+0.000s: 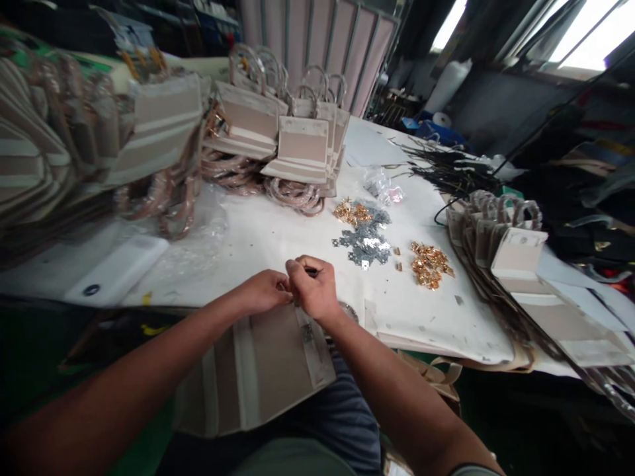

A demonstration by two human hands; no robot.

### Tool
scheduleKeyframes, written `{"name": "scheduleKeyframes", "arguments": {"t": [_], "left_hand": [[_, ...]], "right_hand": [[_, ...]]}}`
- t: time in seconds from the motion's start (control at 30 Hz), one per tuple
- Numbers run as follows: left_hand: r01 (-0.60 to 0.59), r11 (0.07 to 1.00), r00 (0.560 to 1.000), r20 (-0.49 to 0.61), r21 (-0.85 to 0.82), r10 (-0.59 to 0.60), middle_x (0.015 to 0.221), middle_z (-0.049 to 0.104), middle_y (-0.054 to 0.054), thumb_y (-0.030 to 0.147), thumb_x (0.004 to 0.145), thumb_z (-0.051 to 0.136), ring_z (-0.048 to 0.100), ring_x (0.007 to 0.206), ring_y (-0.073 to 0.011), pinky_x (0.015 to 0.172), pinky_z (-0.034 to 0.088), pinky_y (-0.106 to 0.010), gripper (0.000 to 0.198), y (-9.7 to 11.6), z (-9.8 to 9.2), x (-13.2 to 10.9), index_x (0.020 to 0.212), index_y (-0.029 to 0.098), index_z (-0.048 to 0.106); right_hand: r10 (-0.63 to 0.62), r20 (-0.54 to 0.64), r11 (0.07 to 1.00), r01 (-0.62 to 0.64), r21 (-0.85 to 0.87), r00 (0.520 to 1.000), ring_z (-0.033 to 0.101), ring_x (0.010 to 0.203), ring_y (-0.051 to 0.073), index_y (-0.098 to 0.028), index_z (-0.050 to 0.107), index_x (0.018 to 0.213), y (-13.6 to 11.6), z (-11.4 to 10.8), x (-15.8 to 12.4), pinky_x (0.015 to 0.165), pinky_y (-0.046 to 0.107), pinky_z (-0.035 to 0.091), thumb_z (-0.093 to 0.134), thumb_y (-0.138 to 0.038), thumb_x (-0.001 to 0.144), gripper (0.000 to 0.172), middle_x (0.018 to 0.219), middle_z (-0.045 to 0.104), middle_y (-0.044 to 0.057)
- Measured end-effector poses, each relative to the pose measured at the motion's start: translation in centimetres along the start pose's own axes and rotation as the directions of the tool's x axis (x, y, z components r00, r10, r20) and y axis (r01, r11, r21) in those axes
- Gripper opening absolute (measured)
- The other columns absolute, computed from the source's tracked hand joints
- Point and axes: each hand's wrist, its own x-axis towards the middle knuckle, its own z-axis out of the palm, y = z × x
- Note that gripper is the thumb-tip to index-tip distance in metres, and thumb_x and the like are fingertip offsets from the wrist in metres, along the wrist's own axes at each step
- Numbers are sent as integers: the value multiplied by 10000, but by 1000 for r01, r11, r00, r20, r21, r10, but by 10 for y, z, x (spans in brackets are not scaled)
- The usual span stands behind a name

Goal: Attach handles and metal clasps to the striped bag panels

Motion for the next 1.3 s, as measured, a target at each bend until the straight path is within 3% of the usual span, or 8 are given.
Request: {"name": "scheduleKeyframes", "arguments": {"t": [0.4,0.57,0.67,0.8,0.93,1.03,1.17,1.3], "left_hand": [[23,999,999,26,35,-24,767,766,-15,363,702,727,696,750,-224,644,469,-277,190,1,-2,0,813,215,769],[11,998,999,33,66,-14,798,775,-13,367,727,726,724,811,-231,675,486,-270,217,2,-2,1,865,208,776],[0,994,999,43,106,-5,830,785,-12,356,771,700,736,815,-225,675,497,-270,213,9,-5,-1,904,210,780],[16,971,996,-87,237,5,981,791,-51,343,819,694,742,912,-269,790,543,-338,245,27,-6,-21,1019,218,762],[-109,890,882,-370,444,292,1335,692,-127,342,970,568,614,1287,-318,1106,474,-445,330,34,24,-74,1260,228,678],[-326,720,750,-297,613,592,1403,669,-147,408,966,626,600,1305,-332,1172,436,-496,386,20,66,-118,1296,214,666],[-375,636,760,-168,674,627,1609,516,-170,460,816,796,459,1490,-389,1289,287,-604,800,0,112,-144,1516,184,523],[-318,607,779,-163,728,605,1653,459,-166,374,827,763,427,1523,-392,1296,270,-619,776,-1,123,-143,1540,190,519]], "right_hand": [[29,35,973,-20,-231,999,378,503,104,-210,476,554,-2,-18,-5,515,260,317,659,-507,958,534,514,432,-56],[212,347,709,101,-698,914,558,679,120,-204,766,856,-5,-53,-16,643,238,373,810,-385,871,187,773,675,-31],[337,365,538,141,-831,868,658,832,161,-282,810,1028,5,-67,-23,724,247,409,879,-344,798,248,984,756,-12],[388,337,485,122,-866,858,686,882,181,-327,800,1067,14,-70,-23,718,252,414,857,-407,804,280,1020,775,-27],[419,316,442,113,-890,851,687,857,192,-333,792,1032,12,-68,-18,675,259,395,845,-463,778,289,990,786,-38],[408,322,442,123,-888,854,684,836,188,-333,784,1015,11,-70,-17,652,259,383,835,-486,767,296,963,783,-43],[411,330,429,139,-892,850,690,844,187,-331,777,1026,13,-72,-18,651,256,390,835,-493,762,315,962,783,-44],[422,327,405,147,-902,845,705,881,197,-326,776,1066,15,-72,-18,661,254,406,833,-497,771,346,1002,791,-32]]}}
